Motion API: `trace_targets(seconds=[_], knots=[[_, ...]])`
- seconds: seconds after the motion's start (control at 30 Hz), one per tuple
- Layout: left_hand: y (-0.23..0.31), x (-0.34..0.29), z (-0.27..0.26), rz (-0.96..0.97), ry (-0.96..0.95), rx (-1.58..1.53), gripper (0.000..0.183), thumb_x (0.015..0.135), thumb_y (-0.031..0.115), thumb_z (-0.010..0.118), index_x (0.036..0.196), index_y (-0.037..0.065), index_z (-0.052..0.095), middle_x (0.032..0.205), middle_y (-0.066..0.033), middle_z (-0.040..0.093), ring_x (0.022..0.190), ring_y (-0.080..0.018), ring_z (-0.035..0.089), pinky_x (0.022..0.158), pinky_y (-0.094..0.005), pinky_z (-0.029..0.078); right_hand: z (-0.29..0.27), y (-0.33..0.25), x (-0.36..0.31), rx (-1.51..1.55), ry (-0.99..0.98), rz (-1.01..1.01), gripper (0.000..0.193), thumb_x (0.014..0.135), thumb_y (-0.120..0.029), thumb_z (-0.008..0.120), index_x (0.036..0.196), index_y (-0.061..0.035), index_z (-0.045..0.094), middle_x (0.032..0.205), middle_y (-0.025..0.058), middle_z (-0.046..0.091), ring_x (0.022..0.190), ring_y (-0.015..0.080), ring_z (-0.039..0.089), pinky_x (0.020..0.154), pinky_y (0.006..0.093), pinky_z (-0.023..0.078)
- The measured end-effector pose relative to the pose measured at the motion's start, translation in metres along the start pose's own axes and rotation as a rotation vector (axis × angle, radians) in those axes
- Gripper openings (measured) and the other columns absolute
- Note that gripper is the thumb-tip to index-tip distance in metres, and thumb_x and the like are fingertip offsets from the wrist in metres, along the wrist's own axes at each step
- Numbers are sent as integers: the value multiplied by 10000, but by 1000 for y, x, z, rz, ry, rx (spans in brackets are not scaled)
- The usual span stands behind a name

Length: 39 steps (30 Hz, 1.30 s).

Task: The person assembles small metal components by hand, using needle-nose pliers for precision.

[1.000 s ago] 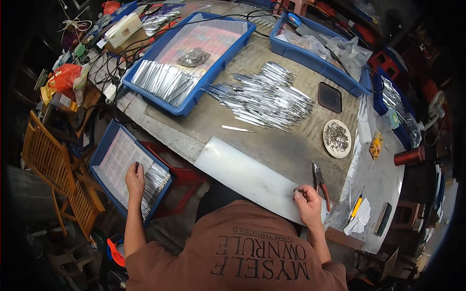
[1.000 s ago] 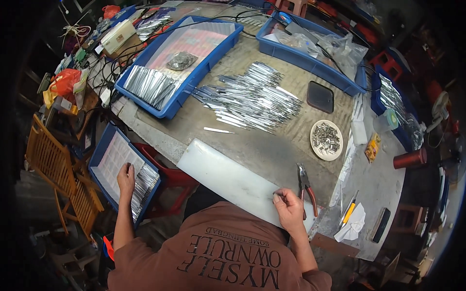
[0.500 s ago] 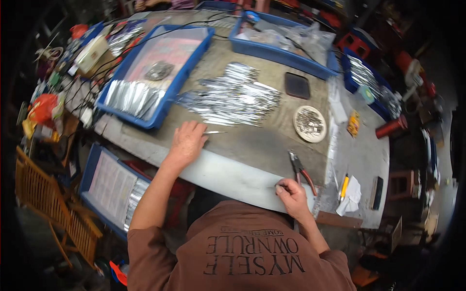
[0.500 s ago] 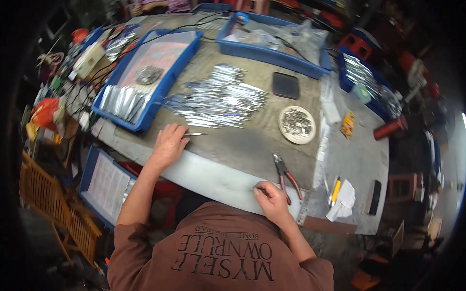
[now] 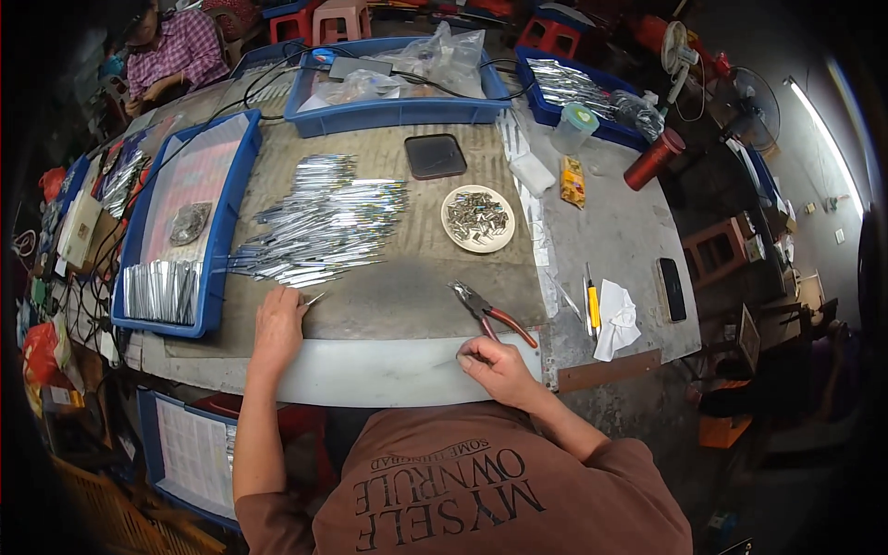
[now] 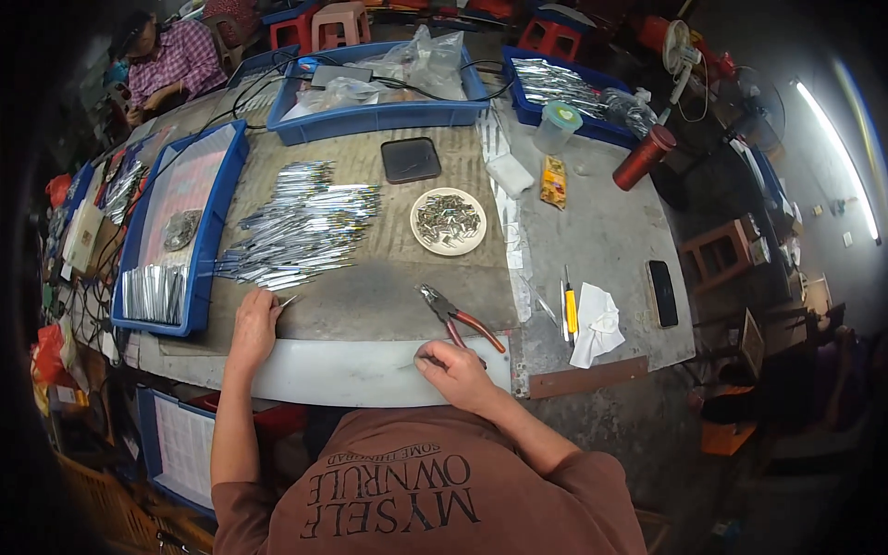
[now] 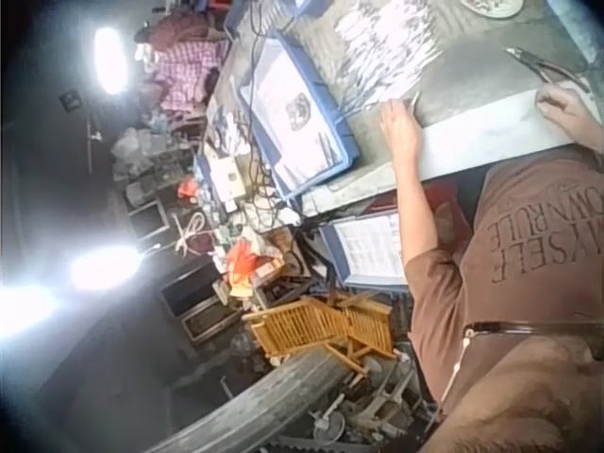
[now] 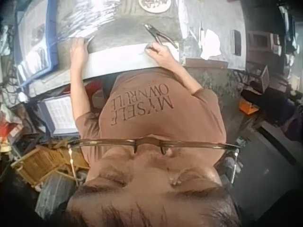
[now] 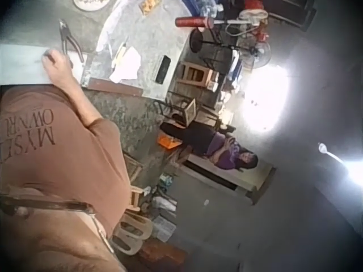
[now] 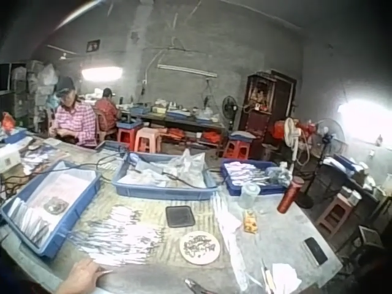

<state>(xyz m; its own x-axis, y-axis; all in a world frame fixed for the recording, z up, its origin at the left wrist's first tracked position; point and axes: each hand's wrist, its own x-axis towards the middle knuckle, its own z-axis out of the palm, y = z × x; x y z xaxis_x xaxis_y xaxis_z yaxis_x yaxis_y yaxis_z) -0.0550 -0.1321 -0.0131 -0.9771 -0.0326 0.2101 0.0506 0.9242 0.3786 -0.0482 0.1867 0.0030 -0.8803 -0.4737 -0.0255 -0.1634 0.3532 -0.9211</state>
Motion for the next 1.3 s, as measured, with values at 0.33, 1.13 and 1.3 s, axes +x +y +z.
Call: trace_targets(seconds=[0.33,1.13,1.3], knots=[[40,-20,-5,-218,1,-714,53,825,52,469,808,4,457,689,-97,528,605,-209,501,577,-292,412,-64,11,63,-199,259,-57,149,773,-125,549,812,18,541,660,130,541,590,209,527,545,293,410],[100,-53,11,-366,-337,-1329,101,883,114,431,844,21,415,663,-54,497,574,-105,482,564,-225,403,-89,47,136,-769,-66,-337,171,667,-106,630,739,1,518,782,174,530,808,347,501,723,412,406],[106,-53,15,-372,-362,-1355,72,876,79,430,844,14,426,684,-34,491,579,-82,455,548,-208,392,-93,47,134,-762,-78,-320,164,671,-90,619,723,15,505,774,187,529,804,355,502,713,413,409]])
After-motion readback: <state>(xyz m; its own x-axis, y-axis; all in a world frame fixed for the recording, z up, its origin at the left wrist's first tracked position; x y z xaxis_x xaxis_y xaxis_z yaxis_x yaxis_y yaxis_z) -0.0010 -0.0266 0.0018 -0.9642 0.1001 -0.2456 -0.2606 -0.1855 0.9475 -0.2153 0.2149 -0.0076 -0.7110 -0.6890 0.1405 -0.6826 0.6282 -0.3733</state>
